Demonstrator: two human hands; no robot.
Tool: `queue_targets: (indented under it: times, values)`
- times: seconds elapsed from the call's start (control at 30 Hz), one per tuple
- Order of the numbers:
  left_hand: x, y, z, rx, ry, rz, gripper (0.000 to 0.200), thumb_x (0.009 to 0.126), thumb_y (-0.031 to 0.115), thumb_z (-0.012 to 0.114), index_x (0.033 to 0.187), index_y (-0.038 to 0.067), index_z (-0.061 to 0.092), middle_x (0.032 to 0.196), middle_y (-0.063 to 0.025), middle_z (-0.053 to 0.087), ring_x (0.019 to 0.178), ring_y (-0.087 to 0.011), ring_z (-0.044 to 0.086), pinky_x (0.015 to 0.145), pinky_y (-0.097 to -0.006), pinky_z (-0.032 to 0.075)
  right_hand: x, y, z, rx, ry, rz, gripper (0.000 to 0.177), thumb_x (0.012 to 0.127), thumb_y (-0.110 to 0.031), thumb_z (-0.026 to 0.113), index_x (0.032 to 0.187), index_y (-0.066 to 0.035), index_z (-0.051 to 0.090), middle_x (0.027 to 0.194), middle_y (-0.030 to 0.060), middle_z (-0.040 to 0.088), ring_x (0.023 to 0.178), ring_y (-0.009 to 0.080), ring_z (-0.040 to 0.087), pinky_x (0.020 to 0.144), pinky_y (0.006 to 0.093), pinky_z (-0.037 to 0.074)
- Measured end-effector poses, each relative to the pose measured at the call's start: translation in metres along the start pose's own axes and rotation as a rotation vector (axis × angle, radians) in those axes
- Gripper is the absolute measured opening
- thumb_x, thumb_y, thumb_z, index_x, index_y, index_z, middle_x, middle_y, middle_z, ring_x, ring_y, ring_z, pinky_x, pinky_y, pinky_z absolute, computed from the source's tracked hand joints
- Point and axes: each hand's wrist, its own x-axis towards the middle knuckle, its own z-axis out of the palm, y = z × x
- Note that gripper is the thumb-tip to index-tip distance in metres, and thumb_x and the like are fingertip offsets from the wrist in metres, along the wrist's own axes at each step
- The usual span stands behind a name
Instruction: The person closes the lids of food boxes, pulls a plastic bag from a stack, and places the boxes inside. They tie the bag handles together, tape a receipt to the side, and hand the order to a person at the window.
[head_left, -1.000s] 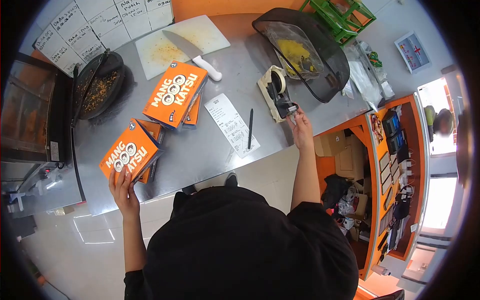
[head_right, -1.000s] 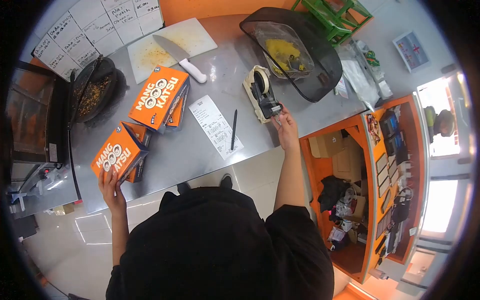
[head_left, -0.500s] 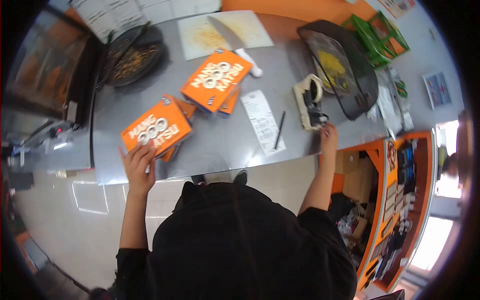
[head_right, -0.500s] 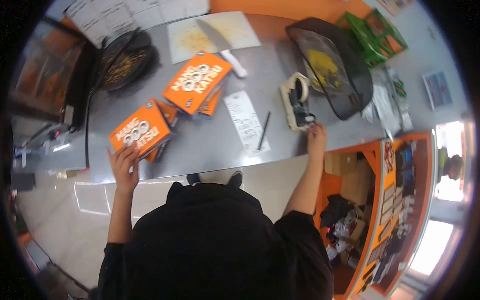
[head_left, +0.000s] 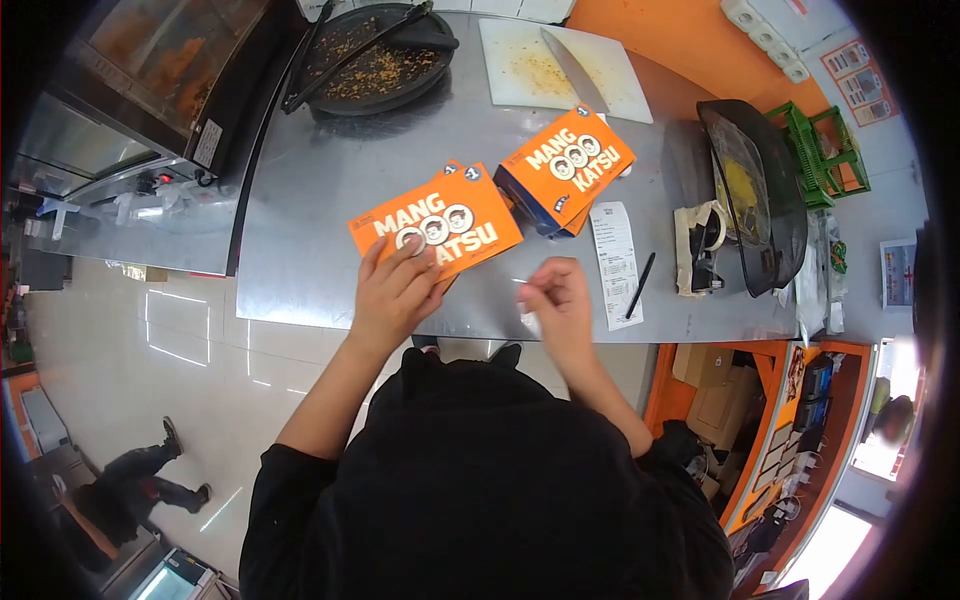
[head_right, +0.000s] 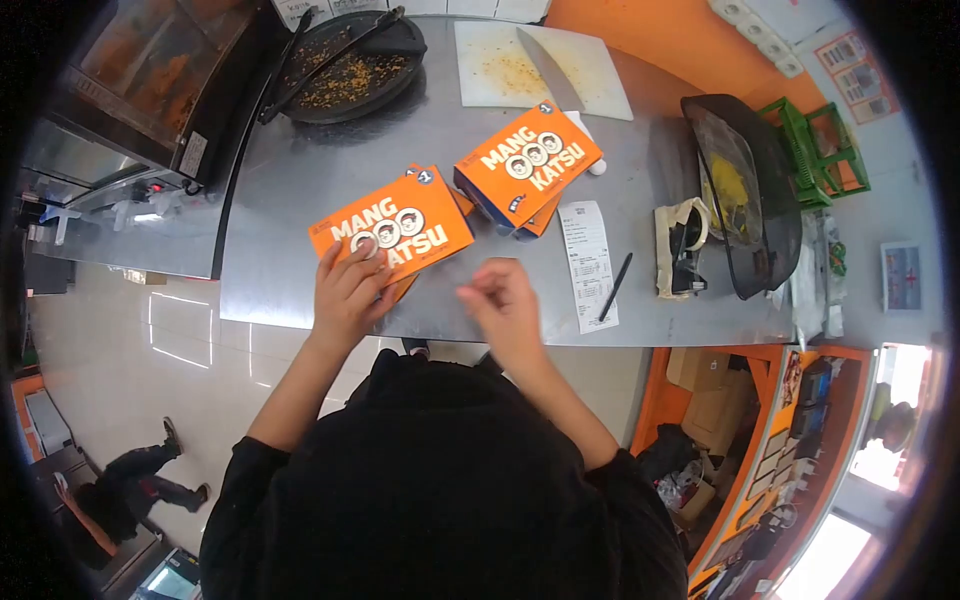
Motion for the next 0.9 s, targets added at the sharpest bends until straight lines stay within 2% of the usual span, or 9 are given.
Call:
queue_targets:
  times: [0.03, 0.13, 0.2, 0.33, 0.43, 0.53, 0.77, 0.87, 0.9]
  values:
    - [0.000, -0.001, 0.001, -0.009, 0.006, -0.003, 0.027, 0.064, 0.011, 0.075, 0.088, 0.012, 0.061, 0.101, -0.0018, 0.064, 0.110, -0.0200, 0.057, 0.102, -0.0457, 0.034, 0.000, 0.000, 0.020, 0.057, -0.011, 0.033, 0.028, 0.082, -0.001, 0.066, 0.098, -0.006, 0.044, 0.077, 0.0009, 0.051, 0.066, 0.0064, 0.050, 0.058, 0.0196, 0.042]
    - [-0.003, -0.004, 0.003, -0.039, 0.013, -0.031, 0.030, 0.066, 0.013, 0.075, 0.092, 0.012, 0.059, 0.100, -0.0021, 0.064, 0.109, -0.0195, 0.057, 0.101, -0.0450, 0.034, 0.004, 0.019, 0.049, 0.027, 0.002, -0.042, 0.032, 0.082, -0.002, 0.066, 0.099, -0.006, 0.040, 0.076, 0.0025, 0.051, 0.066, 0.0068, 0.050, 0.057, 0.0205, 0.042]
    - [-0.003, -0.004, 0.003, -0.073, 0.026, -0.051, 0.032, 0.067, 0.015, 0.074, 0.095, 0.012, 0.058, 0.098, -0.0013, 0.064, 0.108, -0.0185, 0.057, 0.101, -0.0445, 0.034, 0.005, 0.032, 0.057, -0.012, 0.028, -0.020, 0.031, 0.083, -0.002, 0.066, 0.098, -0.005, 0.039, 0.074, 0.0030, 0.051, 0.064, 0.0068, 0.050, 0.056, 0.0209, 0.041]
    - [-0.002, -0.004, 0.001, -0.012, 0.003, 0.004, 0.041, 0.069, 0.016, 0.071, 0.109, 0.015, 0.059, 0.099, -0.0006, 0.062, 0.106, -0.0188, 0.056, 0.099, -0.0452, 0.033, 0.003, 0.042, 0.065, -0.065, 0.105, 0.050, 0.031, 0.083, -0.002, 0.065, 0.098, -0.005, 0.038, 0.072, 0.0026, 0.051, 0.062, 0.0066, 0.048, 0.055, 0.0203, 0.041]
    - [0.003, -0.002, -0.006, 0.078, -0.079, 0.049, 0.049, 0.069, 0.016, 0.069, 0.116, 0.019, 0.058, 0.101, -0.0006, 0.059, 0.106, -0.0193, 0.054, 0.098, -0.0467, 0.032, 0.001, 0.047, 0.070, -0.033, 0.139, 0.038, 0.032, 0.084, -0.003, 0.065, 0.099, -0.005, 0.037, 0.072, 0.0026, 0.051, 0.062, 0.0065, 0.048, 0.055, 0.0201, 0.040]
    - [0.005, -0.001, -0.009, 0.079, -0.150, 0.031, 0.051, 0.068, 0.015, 0.068, 0.118, 0.019, 0.058, 0.101, -0.0016, 0.056, 0.107, -0.0199, 0.052, 0.098, -0.0478, 0.032, -0.002, 0.053, 0.072, -0.001, 0.164, 0.027, 0.032, 0.084, -0.003, 0.064, 0.100, -0.005, 0.036, 0.073, 0.0032, 0.052, 0.063, 0.0068, 0.049, 0.055, 0.0202, 0.040]
    - [0.006, 0.003, -0.009, 0.060, -0.210, 0.003, 0.048, 0.075, 0.016, 0.067, 0.122, 0.020, 0.059, 0.105, -0.0041, 0.055, 0.109, -0.0232, 0.050, 0.099, -0.0468, 0.031, -0.001, 0.085, 0.076, 0.202, 0.203, -0.064, 0.034, 0.086, -0.004, 0.062, 0.100, -0.007, 0.031, 0.078, 0.0056, 0.053, 0.067, 0.0091, 0.052, 0.058, 0.0222, 0.043]
    - [0.006, 0.004, -0.011, 0.067, -0.226, 0.013, 0.047, 0.077, 0.015, 0.064, 0.123, 0.019, 0.058, 0.107, -0.0063, 0.055, 0.110, -0.0247, 0.049, 0.099, -0.0477, 0.030, 0.006, 0.085, 0.077, 0.296, 0.195, -0.028, 0.037, 0.086, -0.005, 0.063, 0.098, -0.008, 0.028, 0.076, 0.0052, 0.050, 0.066, 0.0094, 0.050, 0.058, 0.0230, 0.043]
    - [0.007, 0.004, -0.013, 0.064, -0.243, 0.008, 0.047, 0.077, 0.014, 0.063, 0.124, 0.019, 0.057, 0.108, -0.0072, 0.054, 0.110, -0.0254, 0.049, 0.099, -0.0481, 0.030, 0.007, 0.089, 0.074, 0.239, 0.196, 0.031, 0.041, 0.084, -0.005, 0.064, 0.097, -0.009, 0.026, 0.073, 0.0042, 0.048, 0.062, 0.0087, 0.047, 0.056, 0.0227, 0.042]
